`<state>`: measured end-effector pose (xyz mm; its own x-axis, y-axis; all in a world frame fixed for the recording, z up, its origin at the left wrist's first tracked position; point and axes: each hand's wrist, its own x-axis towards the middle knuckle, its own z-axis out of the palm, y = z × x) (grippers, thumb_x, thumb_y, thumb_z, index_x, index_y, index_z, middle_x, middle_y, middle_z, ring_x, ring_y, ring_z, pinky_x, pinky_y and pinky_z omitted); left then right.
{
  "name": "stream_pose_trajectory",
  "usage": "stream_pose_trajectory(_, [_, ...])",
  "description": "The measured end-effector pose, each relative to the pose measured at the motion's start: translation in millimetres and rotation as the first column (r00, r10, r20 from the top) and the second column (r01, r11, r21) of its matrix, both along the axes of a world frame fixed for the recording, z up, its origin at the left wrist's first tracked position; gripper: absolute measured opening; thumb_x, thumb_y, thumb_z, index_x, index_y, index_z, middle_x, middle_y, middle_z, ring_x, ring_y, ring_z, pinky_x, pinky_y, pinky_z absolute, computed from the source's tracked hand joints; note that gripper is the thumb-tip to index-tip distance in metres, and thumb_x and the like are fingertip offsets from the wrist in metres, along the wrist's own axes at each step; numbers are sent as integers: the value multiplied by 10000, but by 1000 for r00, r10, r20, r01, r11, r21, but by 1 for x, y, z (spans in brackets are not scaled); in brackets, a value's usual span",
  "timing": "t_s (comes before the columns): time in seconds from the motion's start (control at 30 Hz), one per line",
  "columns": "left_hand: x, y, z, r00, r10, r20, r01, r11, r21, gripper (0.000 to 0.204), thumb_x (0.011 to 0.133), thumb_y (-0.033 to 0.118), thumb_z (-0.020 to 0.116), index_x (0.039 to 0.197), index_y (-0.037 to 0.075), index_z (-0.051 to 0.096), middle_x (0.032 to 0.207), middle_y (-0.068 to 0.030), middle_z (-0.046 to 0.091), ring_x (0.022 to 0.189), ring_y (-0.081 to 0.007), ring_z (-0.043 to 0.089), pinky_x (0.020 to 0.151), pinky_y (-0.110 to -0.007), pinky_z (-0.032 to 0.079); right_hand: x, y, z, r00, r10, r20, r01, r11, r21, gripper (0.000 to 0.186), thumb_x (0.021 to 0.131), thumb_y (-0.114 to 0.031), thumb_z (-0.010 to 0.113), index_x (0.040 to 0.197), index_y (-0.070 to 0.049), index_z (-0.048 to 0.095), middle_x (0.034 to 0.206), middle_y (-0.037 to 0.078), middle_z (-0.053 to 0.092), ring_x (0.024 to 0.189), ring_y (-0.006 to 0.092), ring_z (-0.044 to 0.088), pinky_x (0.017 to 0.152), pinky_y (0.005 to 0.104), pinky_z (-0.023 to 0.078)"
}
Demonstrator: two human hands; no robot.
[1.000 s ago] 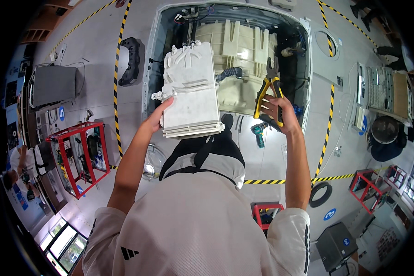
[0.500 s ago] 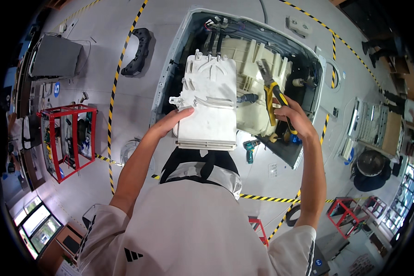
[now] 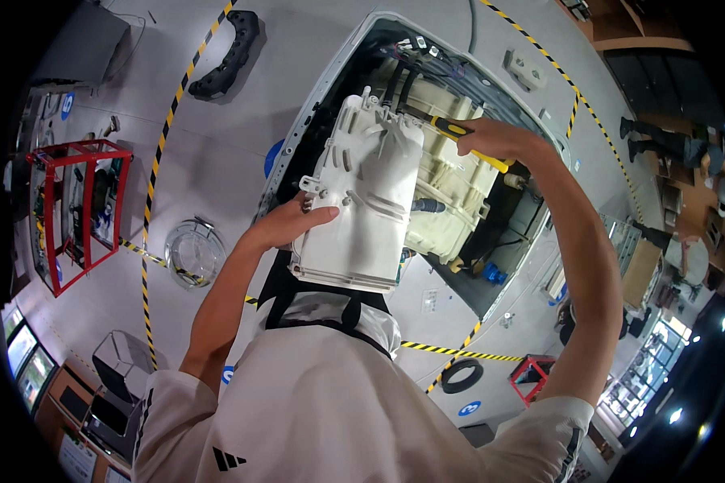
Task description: The person detaches a white plastic component from the interior of a washing machine by loosening a hose clamp with pliers, and later uses a power drill to drive a screw into the same internal assembly.
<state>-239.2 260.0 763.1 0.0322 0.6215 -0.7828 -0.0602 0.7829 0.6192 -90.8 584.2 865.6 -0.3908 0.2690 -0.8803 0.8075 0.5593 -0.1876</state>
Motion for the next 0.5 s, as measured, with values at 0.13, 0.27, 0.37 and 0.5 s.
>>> stream_pose_trajectory(0.13, [-6, 4, 13, 994, -100, -41, 100, 995, -21, 1121, 696, 668, 598, 1425, -66, 168, 1272, -243, 514, 1185, -329, 511, 1003, -339, 391, -39, 9, 12, 990, 83, 117, -88, 996, 34, 630, 732, -330, 589, 1338, -199, 475, 1016, 88, 575, 917, 208, 540, 813, 329, 422])
stream_pose_trajectory(0.27, [3, 0, -11, 993, -78, -90, 80, 997, 14, 1203, 676, 710, 580, 1418, -112, 110, 1307, -305, 453, 1223, -352, 479, 1008, -354, 388, -73, 16, 14, 945, 167, 281, -188, 981, 51, 559, 726, -338, 599, 1263, -201, 523, 1094, 77, 562, 1010, 213, 528, 827, 396, 450])
stream_pose_trajectory(0.37, [2, 2, -12, 988, -129, -86, 125, 991, -46, 1238, 671, 723, 570, 1418, -123, 62, 1330, -324, 418, 1222, -365, 476, 1008, -347, 387, -89, 15, 16, 899, 195, 392, -248, 965, 88, 578, 718, -346, 590, 1277, -220, 510, 1029, 76, 556, 940, 219, 528, 780, 397, 444])
stream_pose_trajectory(0.5, [4, -2, -25, 993, -97, -65, 100, 994, 38, 1258, 669, 727, 569, 1413, -133, 33, 1336, -329, 407, 1222, -371, 475, 1006, -345, 386, -103, 17, 6, 842, 271, 466, -340, 938, 71, 650, 715, -339, 573, 1347, -232, 461, 887, 76, 545, 801, 200, 526, 689, 361, 427])
